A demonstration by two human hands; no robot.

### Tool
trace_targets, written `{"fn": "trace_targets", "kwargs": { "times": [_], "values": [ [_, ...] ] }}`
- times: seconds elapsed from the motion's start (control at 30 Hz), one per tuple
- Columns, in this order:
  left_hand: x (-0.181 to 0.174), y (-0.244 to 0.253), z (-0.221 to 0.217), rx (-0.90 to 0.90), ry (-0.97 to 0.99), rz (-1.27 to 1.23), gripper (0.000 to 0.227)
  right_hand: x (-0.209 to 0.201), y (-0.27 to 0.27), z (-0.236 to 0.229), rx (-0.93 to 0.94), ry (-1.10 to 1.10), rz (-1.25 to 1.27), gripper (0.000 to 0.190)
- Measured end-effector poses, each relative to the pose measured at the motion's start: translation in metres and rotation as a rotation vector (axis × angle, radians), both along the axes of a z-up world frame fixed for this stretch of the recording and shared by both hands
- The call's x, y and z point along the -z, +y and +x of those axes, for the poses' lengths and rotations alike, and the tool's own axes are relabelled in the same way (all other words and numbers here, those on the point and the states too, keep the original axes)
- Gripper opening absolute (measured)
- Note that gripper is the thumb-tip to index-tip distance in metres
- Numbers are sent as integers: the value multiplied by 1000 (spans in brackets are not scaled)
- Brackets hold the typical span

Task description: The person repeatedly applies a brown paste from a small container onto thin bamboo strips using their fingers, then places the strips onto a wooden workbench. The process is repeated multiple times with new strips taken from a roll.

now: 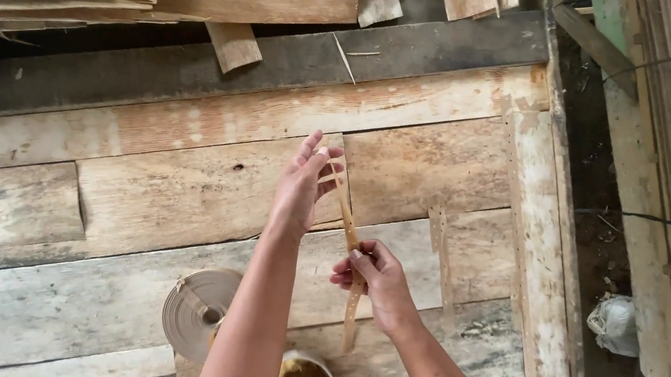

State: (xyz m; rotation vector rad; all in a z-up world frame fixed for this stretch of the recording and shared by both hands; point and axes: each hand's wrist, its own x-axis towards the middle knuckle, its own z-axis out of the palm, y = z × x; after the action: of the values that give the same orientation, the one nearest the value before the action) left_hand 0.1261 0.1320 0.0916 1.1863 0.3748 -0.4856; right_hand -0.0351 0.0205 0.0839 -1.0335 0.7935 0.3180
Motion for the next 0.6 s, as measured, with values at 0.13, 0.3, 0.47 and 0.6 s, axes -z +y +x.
{"fn": "trace_targets", "kwargs": {
  "times": [0.13, 0.3, 0.47, 0.6],
  "values": [
    [12, -1, 19, 75, -88, 50, 67, 12, -6, 11, 24, 41, 96, 12],
    [8, -5, 32, 11, -80, -1, 74, 7, 0, 17, 20, -53, -139, 13],
    [15, -11, 34, 67, -147, 110, 52, 5, 0, 17, -14, -71, -162, 15],
    [29, -18, 44, 89, -614, 575, 7, 5, -2, 23, -34, -58, -146, 23]
  ]
}}
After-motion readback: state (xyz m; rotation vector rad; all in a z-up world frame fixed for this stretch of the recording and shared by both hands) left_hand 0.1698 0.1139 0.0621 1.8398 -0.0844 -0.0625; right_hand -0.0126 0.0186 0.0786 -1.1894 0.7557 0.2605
